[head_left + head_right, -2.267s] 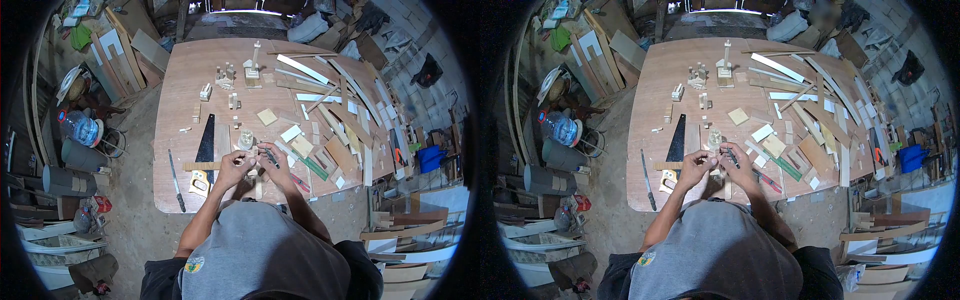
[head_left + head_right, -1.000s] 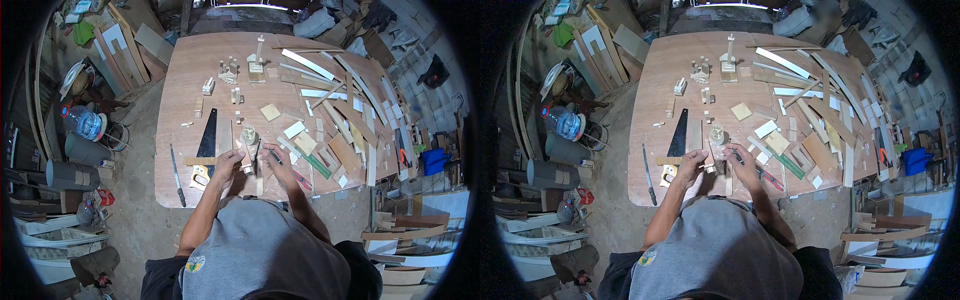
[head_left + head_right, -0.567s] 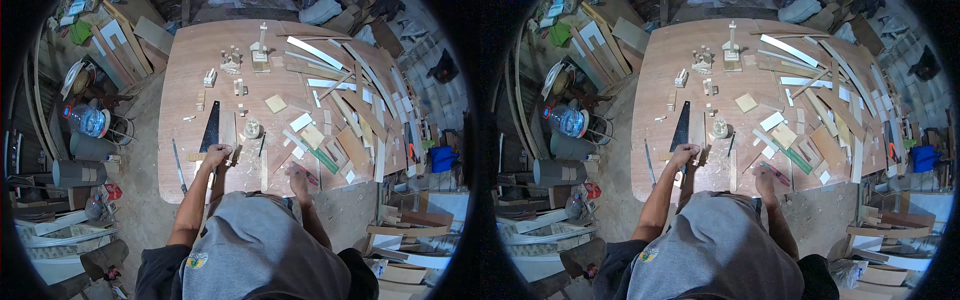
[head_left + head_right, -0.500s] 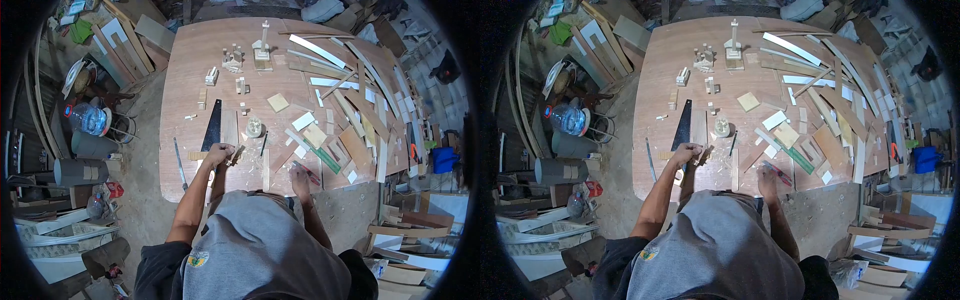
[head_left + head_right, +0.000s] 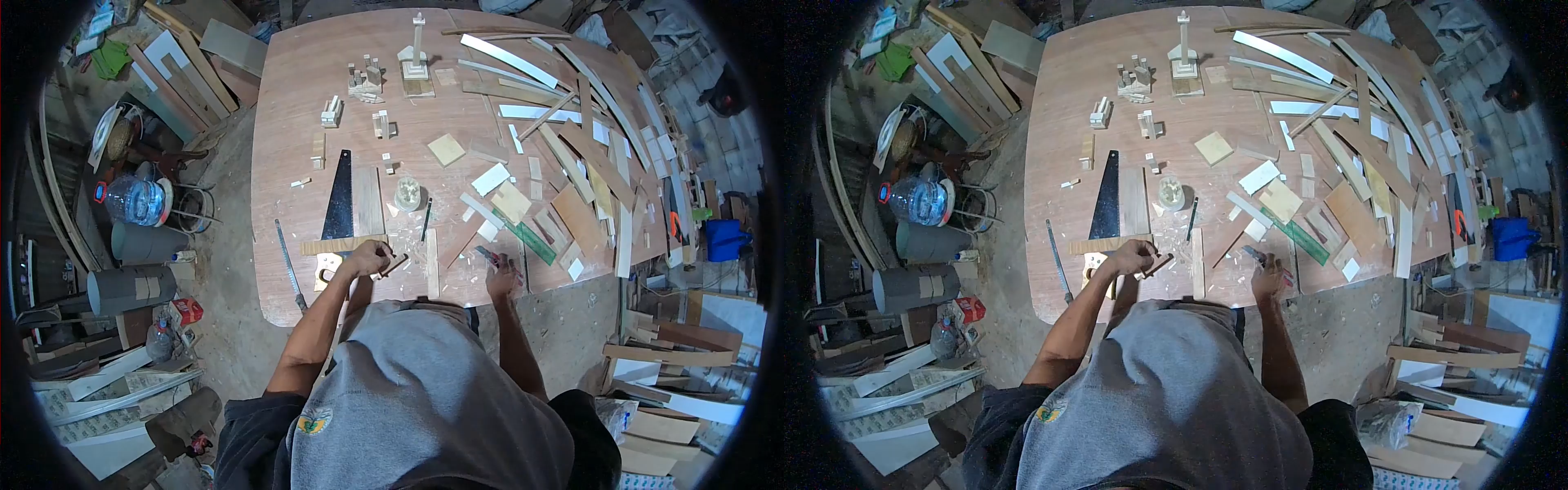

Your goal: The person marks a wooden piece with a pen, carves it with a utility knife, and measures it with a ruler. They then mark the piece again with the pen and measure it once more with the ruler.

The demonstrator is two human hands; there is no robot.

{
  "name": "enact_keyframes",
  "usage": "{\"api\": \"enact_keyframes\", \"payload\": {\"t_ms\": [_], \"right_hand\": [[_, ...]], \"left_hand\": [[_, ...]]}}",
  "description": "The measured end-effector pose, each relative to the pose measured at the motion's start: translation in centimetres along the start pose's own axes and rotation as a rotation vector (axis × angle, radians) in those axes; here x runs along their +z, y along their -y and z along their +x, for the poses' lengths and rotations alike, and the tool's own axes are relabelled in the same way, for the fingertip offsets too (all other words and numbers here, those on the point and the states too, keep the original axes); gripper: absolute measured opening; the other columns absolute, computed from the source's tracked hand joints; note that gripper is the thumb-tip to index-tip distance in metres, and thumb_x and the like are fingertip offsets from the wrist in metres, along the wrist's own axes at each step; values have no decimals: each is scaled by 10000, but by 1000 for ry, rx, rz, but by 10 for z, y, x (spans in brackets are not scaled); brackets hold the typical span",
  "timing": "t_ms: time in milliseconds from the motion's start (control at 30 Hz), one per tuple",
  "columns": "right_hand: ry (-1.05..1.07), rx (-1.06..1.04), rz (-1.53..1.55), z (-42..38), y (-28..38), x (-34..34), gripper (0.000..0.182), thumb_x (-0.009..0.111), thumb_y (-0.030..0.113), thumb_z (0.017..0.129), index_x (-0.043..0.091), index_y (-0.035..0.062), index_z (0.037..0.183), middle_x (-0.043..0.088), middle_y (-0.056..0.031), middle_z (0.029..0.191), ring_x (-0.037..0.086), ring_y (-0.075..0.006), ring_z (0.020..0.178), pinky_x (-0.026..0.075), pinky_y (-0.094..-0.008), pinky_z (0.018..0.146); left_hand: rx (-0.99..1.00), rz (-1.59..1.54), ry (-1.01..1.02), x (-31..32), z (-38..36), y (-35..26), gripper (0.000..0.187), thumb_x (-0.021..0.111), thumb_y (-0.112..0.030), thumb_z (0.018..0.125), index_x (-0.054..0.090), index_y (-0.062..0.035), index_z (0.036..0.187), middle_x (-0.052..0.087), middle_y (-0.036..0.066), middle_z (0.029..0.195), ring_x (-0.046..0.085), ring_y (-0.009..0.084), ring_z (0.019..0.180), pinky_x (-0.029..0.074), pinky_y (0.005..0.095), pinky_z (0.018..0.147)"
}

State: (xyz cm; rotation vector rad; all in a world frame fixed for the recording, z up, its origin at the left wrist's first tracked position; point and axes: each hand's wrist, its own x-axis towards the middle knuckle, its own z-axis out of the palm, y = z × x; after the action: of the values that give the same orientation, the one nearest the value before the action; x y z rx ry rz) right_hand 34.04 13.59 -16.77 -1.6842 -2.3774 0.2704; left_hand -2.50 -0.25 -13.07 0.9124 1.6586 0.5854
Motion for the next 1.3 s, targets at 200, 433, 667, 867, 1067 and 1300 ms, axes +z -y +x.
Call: {"api": "enact_keyframes", "payload": {"t_ms": [200,433,667,867,1067,1300], "right_hand": [[53,11,73,-8,-17,-13,423,699,129,815,545,77,1206,629,-210,1121,626,-434,991,511,-537,834],[-116,-116,118,-28,-25,-19,448,694,94,804,538,62,1223,618,-206,1057,622,-435,974,507,-538,814],[171,37,32,-19,-22,-57,393,670,119,862,547,63,1231,568,-225,1066,631,-437,1008,530,-519,816],[220,-14,-12,-6,-39,-56,295,699,120,858,607,42,1127,569,-213,1089,658,-430,920,549,-505,786],[228,-57,-10,-6,-50,-55,249,674,164,886,593,19,1072,578,-213,1084,664,-431,917,555,-512,767],[226,-88,31,-15,-74,-52,258,690,193,883,571,25,1038,589,-209,1051,661,-429,912,551,-516,774]], "left_hand": [[-44,205,-14,26,-11,1,224,668,-197,786,715,9,860,704,189,754,701,264,707,544,387,668],[82,479,-165,36,-22,-2,223,649,-193,805,747,-42,938,720,226,898,716,335,843,561,436,755],[6,449,-297,34,-43,-5,413,722,-391,832,727,-35,1041,701,234,1053,678,398,997,540,477,866],[118,542,-450,52,-79,-4,646,842,-347,712,624,2,1210,678,228,1088,662,400,1005,535,464,876],[37,742,-541,80,-75,6,571,776,-305,794,563,-40,1253,639,167,1157,613,361,1096,521,486,909],[42,830,-656,109,-76,2,265,667,-186,834,617,-27,1040,643,151,1059,625,332,1035,513,490,837]]}}
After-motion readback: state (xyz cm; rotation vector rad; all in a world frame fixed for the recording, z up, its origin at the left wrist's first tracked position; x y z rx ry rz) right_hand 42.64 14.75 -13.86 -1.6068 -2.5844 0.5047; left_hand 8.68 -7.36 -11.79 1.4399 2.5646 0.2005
